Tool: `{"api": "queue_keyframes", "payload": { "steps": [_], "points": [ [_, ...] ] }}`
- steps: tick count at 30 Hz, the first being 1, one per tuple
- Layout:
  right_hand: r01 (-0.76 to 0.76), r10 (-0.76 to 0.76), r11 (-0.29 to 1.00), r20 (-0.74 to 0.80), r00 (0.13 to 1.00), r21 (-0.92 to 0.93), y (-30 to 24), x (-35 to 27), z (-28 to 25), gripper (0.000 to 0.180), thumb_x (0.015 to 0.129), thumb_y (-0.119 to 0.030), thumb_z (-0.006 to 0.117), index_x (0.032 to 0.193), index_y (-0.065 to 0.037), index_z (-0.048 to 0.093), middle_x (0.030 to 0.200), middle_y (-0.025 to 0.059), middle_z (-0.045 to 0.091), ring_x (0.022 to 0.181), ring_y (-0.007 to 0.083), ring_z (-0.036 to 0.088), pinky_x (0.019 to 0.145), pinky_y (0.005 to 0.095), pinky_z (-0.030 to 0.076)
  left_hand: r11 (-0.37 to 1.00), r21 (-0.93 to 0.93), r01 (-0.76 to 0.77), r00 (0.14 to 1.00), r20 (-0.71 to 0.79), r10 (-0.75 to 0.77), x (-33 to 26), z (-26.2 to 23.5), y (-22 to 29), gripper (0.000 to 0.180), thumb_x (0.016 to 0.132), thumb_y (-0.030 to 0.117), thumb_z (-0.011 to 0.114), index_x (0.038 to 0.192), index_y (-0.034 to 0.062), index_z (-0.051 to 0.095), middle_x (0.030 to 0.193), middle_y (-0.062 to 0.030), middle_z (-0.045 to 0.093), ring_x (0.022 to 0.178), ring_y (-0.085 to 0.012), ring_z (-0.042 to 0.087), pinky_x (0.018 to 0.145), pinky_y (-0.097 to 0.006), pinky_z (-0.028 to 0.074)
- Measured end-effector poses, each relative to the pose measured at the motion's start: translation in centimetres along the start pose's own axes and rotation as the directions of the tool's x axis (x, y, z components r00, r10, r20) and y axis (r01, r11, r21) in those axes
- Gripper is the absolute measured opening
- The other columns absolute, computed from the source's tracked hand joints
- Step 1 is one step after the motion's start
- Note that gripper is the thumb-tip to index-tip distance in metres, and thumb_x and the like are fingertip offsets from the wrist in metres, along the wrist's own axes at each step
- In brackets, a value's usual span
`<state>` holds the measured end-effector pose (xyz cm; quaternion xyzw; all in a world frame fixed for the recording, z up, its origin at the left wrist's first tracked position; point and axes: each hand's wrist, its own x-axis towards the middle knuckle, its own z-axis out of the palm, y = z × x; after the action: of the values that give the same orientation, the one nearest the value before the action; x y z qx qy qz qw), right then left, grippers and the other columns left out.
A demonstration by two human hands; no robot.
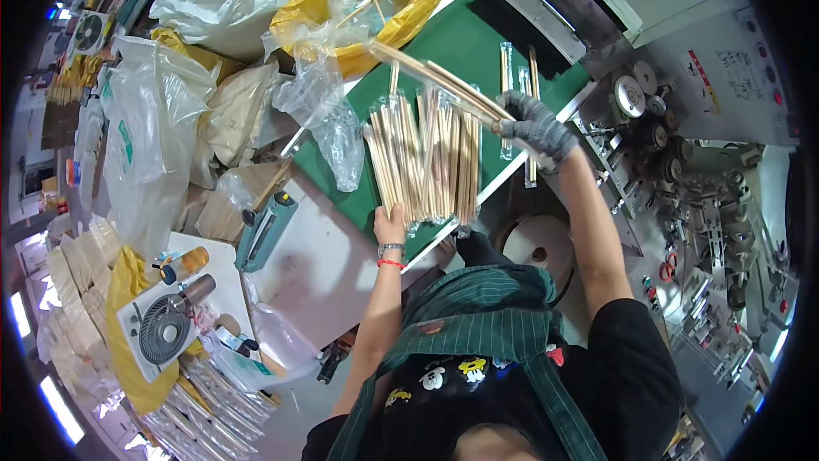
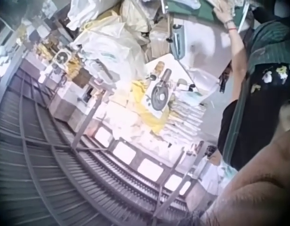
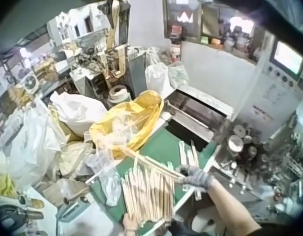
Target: Packaging bundles of wooden chopsticks into plastic bags and organizing them on a conveyor belt.
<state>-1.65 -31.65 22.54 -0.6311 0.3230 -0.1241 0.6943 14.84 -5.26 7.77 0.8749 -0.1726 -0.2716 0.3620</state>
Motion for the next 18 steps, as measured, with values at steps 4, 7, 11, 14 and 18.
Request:
{"api": "queue_keyframes", "payload": {
  "steps": [4, 7, 11, 14, 18],
  "points": [
    [0.275, -0.254, 0.935, 0.116, 0.960, -0.224, -7.7, -0.6, -0.8, 0.041, 0.067, -0.015, 0.061, 0.102, -0.003, 0.044, 0.085, 0.0012, 0.049, 0.078, 0.0081, 0.046, 0.071, 0.0212, 0.039, 1.000, -0.003, 0.017, 1.000, -0.015, -0.017, 0.5, 0.2, -0.4, 0.032, 0.072, 0.028, 0.054, 0.080, -0.0018, 0.050, 0.073, -0.0146, 0.056, 0.067, -0.0248, 0.054, 0.061, -0.033, 0.041],
    [0.345, -0.314, 0.920, 0.178, 0.933, -0.186, -14.7, -2.3, -0.7, 0.042, 0.069, -0.013, 0.058, 0.107, -0.002, 0.043, 0.093, 0.0026, 0.049, 0.084, 0.0097, 0.046, 0.078, 0.0250, 0.039, 0.998, -0.054, -0.036, 0.999, -0.023, 0.034, 1.1, 0.9, -2.1, 0.029, 0.069, 0.026, 0.055, 0.083, 0.0004, 0.051, 0.073, -0.0161, 0.054, 0.068, -0.0295, 0.052, 0.062, -0.036, 0.040],
    [0.481, -0.413, 0.812, 0.258, 0.874, -0.330, -24.0, -3.6, -1.6, 0.043, 0.068, -0.008, 0.058, 0.109, -0.002, 0.043, 0.096, 0.0054, 0.051, 0.087, 0.0109, 0.048, 0.078, 0.0263, 0.040, 0.992, -0.121, -0.047, 0.996, -0.081, 0.038, 1.2, 2.2, -3.6, 0.029, 0.065, 0.024, 0.057, 0.080, -0.0003, 0.053, 0.072, -0.0152, 0.055, 0.067, -0.0289, 0.052, 0.062, -0.035, 0.041],
    [0.850, -0.783, 0.516, 0.463, 0.417, 0.107, -29.7, -1.7, -0.9, 0.038, 0.068, -0.018, 0.059, 0.100, -0.001, 0.048, 0.084, 0.0036, 0.053, 0.070, 0.0101, 0.049, 0.065, 0.0225, 0.042, 0.999, -0.051, 0.002, 1.000, -0.021, -0.003, 2.3, 2.5, -4.9, 0.038, 0.065, 0.025, 0.062, 0.089, -0.0020, 0.049, 0.070, -0.0109, 0.058, 0.058, -0.0168, 0.055, 0.053, -0.028, 0.043],
    [0.811, -0.821, 0.457, 0.179, 0.543, -0.365, -37.2, -5.5, -4.8, 0.041, 0.067, -0.020, 0.060, 0.099, 0.002, 0.047, 0.081, 0.0060, 0.054, 0.067, 0.0110, 0.050, 0.062, 0.0228, 0.042, 0.997, -0.056, 0.053, 0.993, -0.099, -0.058, 2.9, 0.1, -6.3, 0.048, 0.064, 0.025, 0.063, 0.097, -0.0044, 0.043, 0.072, -0.0130, 0.058, 0.061, -0.0185, 0.056, 0.055, -0.028, 0.044]
  ]
}}
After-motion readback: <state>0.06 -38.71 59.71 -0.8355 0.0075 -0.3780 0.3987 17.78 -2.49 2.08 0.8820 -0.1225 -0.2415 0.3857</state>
